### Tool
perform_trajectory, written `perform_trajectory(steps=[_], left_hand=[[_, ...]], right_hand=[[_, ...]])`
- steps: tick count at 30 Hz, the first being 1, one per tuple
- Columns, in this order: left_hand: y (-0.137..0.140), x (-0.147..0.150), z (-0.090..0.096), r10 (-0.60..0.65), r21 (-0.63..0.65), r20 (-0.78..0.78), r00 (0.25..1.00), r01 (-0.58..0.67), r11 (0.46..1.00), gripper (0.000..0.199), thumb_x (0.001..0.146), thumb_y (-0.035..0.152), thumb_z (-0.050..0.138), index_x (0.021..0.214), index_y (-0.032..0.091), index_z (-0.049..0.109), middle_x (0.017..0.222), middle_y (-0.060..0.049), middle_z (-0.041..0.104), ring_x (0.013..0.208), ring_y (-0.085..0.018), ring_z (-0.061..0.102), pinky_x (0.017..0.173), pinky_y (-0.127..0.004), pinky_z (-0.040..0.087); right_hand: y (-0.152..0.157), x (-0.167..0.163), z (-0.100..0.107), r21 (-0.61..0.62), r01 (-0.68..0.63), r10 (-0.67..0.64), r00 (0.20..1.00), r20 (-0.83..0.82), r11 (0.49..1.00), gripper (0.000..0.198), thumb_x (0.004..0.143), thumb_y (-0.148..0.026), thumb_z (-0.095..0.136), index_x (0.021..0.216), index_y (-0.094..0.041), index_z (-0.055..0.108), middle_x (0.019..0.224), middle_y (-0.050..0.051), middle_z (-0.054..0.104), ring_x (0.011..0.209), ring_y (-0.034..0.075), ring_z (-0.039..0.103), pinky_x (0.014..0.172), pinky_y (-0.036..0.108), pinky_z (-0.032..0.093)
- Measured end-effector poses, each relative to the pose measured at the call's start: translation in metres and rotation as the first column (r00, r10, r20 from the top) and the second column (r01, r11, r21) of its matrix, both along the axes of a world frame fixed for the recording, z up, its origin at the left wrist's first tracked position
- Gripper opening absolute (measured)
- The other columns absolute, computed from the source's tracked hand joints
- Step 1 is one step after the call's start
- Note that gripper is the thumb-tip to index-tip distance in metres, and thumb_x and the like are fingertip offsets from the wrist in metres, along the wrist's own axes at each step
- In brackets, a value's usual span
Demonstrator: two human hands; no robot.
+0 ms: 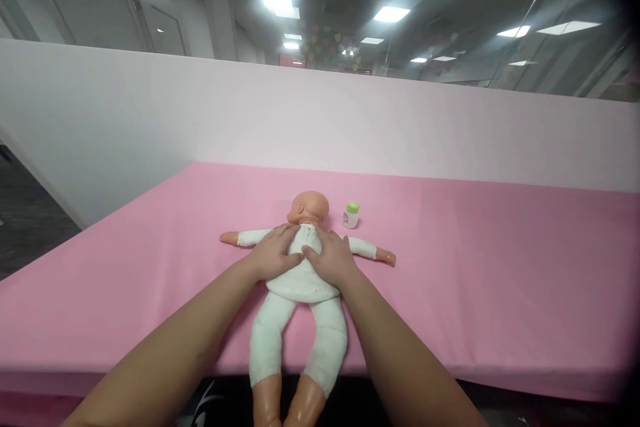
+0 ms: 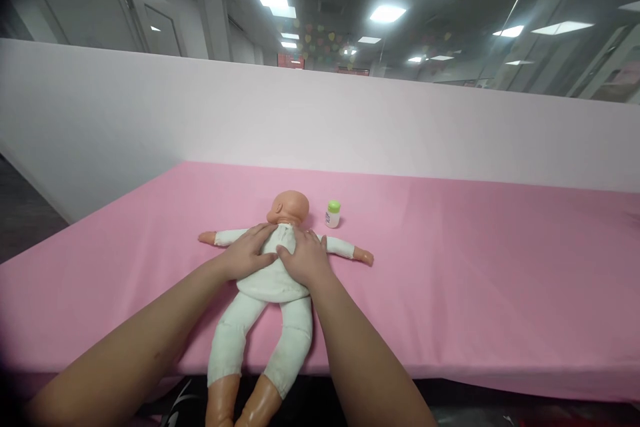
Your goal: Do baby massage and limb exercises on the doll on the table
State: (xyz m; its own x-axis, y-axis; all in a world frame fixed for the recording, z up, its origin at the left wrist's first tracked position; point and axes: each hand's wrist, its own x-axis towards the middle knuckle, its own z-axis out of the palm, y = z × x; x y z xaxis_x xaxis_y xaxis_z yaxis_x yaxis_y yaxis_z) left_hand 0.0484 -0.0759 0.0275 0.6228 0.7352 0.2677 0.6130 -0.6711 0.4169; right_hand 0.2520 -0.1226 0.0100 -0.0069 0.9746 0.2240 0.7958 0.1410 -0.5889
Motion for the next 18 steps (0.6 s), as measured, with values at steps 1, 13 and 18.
perform_trajectory(steps=[1, 13, 18], left_hand=[[0.001, 0.000, 0.000, -0.004, -0.017, 0.011, 1.000, 0.004, 1.000, 0.071, 0.089, 0.042, 0.065, 0.155, 0.024, 0.047, 0.152, -0.014, 0.054, 0.139, -0.038, 0.050, 0.116, -0.056, 0.041], [0.010, -0.010, -0.001, 0.342, -0.077, 0.278, 0.898, -0.334, 0.939, 0.030, 0.093, 0.049, 0.056, 0.098, 0.023, 0.071, 0.103, -0.005, 0.075, 0.096, -0.028, 0.069, 0.084, -0.042, 0.052], [0.011, -0.022, 0.006, 0.462, -0.159, 0.058, 0.885, -0.449, 0.880, 0.041, 0.093, 0.062, 0.052, 0.084, 0.025, 0.067, 0.083, -0.005, 0.075, 0.088, -0.032, 0.070, 0.077, -0.043, 0.047]], right_hand=[[0.001, 0.000, 0.001, -0.008, -0.010, 0.010, 1.000, -0.004, 1.000, 0.065, 0.097, -0.050, 0.060, 0.155, -0.025, 0.047, 0.151, 0.015, 0.057, 0.147, 0.038, 0.042, 0.122, 0.068, 0.013], [-0.001, 0.020, 0.003, 0.193, 0.278, -0.248, 0.955, -0.164, 0.941, 0.055, 0.094, -0.041, 0.058, 0.144, -0.018, 0.059, 0.141, 0.014, 0.063, 0.133, 0.033, 0.056, 0.115, 0.047, 0.041], [-0.002, 0.031, 0.003, -0.060, 0.172, -0.177, 0.980, -0.090, 0.983, 0.072, 0.096, -0.054, 0.056, 0.159, -0.020, 0.044, 0.144, 0.018, 0.062, 0.131, 0.040, 0.060, 0.106, 0.055, 0.046]])
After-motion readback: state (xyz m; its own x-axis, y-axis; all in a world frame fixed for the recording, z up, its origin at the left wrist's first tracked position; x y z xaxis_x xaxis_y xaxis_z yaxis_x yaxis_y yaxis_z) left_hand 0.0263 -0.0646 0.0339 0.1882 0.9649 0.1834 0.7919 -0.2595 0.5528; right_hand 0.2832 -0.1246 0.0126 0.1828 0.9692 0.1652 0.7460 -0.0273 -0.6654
